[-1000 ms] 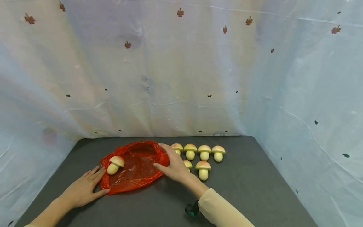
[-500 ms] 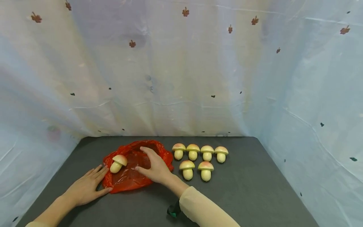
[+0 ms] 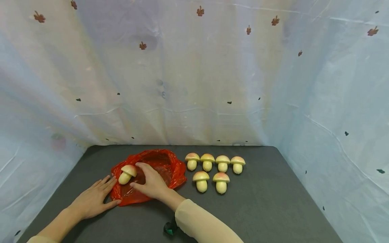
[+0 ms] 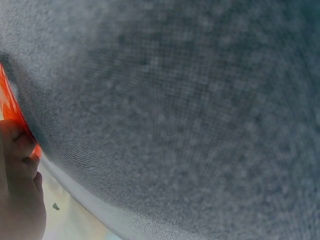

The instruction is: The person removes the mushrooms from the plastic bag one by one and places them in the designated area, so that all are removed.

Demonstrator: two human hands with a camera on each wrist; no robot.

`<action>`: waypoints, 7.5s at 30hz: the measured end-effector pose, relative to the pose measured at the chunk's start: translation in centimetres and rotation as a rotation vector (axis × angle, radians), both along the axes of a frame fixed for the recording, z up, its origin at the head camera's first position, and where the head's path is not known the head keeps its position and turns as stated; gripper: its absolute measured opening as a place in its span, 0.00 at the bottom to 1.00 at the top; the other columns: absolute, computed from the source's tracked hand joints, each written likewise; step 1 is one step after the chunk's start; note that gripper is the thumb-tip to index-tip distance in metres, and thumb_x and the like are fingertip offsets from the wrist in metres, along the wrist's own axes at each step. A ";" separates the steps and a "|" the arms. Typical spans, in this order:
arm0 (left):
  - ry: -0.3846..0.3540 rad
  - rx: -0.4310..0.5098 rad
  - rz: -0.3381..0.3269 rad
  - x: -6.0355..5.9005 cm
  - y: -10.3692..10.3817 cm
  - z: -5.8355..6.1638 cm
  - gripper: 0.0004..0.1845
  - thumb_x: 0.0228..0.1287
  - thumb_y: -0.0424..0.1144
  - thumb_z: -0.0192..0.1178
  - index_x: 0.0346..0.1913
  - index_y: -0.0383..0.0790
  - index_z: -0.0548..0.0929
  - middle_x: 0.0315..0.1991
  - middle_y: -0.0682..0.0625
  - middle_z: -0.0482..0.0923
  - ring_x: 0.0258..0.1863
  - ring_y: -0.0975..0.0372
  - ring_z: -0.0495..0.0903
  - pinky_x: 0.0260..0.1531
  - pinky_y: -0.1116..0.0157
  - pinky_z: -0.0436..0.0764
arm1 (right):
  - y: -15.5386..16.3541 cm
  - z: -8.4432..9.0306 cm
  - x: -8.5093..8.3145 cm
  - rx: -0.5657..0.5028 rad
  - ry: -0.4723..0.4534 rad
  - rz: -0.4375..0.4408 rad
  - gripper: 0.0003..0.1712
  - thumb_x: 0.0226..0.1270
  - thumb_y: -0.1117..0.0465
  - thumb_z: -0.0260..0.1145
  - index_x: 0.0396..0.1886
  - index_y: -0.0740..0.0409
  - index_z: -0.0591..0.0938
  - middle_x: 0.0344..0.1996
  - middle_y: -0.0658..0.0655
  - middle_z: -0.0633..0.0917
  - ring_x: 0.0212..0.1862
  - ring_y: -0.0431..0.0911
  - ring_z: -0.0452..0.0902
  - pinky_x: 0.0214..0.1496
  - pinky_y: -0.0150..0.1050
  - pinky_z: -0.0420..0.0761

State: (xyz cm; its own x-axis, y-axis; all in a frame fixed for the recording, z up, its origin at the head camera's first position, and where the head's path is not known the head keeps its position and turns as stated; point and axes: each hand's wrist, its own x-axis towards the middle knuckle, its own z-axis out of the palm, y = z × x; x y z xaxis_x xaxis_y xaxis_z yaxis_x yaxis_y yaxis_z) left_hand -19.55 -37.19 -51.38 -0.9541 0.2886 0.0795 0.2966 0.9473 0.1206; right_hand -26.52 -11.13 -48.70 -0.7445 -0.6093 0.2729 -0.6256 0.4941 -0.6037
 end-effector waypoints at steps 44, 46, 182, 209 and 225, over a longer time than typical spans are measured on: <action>0.003 0.010 0.007 0.0 0.1 -0.1 0.52 0.66 0.73 0.58 0.76 0.32 0.71 0.75 0.35 0.68 0.75 0.38 0.64 0.71 0.36 0.65 | -4.6 -2.4 -1.6 -0.038 -0.016 -0.138 0.41 0.63 0.48 0.79 0.72 0.46 0.71 0.68 0.44 0.75 0.64 0.36 0.76 0.67 0.33 0.78; 0.004 0.009 0.006 -0.1 0.1 -0.1 0.51 0.66 0.73 0.57 0.76 0.32 0.71 0.75 0.35 0.68 0.75 0.38 0.64 0.71 0.36 0.65 | -4.6 -2.4 -1.6 -0.045 -0.023 -0.136 0.41 0.64 0.48 0.79 0.73 0.45 0.70 0.68 0.44 0.74 0.64 0.36 0.76 0.67 0.33 0.77; -0.021 0.014 0.018 -0.6 -0.5 -0.5 0.53 0.64 0.71 0.63 0.75 0.28 0.70 0.75 0.30 0.65 0.73 0.33 0.64 0.66 0.33 0.66 | 36.3 0.1 1.2 -0.196 0.389 -0.175 0.46 0.48 0.72 0.85 0.69 0.65 0.75 0.66 0.65 0.76 0.64 0.53 0.77 0.62 0.30 0.81; -0.013 0.012 0.011 -0.7 -0.5 -0.5 0.54 0.65 0.71 0.62 0.76 0.28 0.68 0.75 0.30 0.66 0.73 0.34 0.65 0.66 0.34 0.66 | 37.9 -1.3 0.7 0.036 0.320 -0.160 0.45 0.50 0.65 0.86 0.69 0.64 0.75 0.65 0.62 0.77 0.61 0.55 0.80 0.52 0.48 0.87; -0.020 0.031 0.034 -0.5 -0.4 -0.5 0.56 0.64 0.72 0.62 0.77 0.27 0.66 0.75 0.29 0.64 0.74 0.34 0.63 0.67 0.34 0.65 | 37.9 -1.7 0.8 0.044 0.329 -0.171 0.45 0.49 0.65 0.86 0.68 0.63 0.76 0.67 0.61 0.78 0.63 0.54 0.79 0.53 0.47 0.87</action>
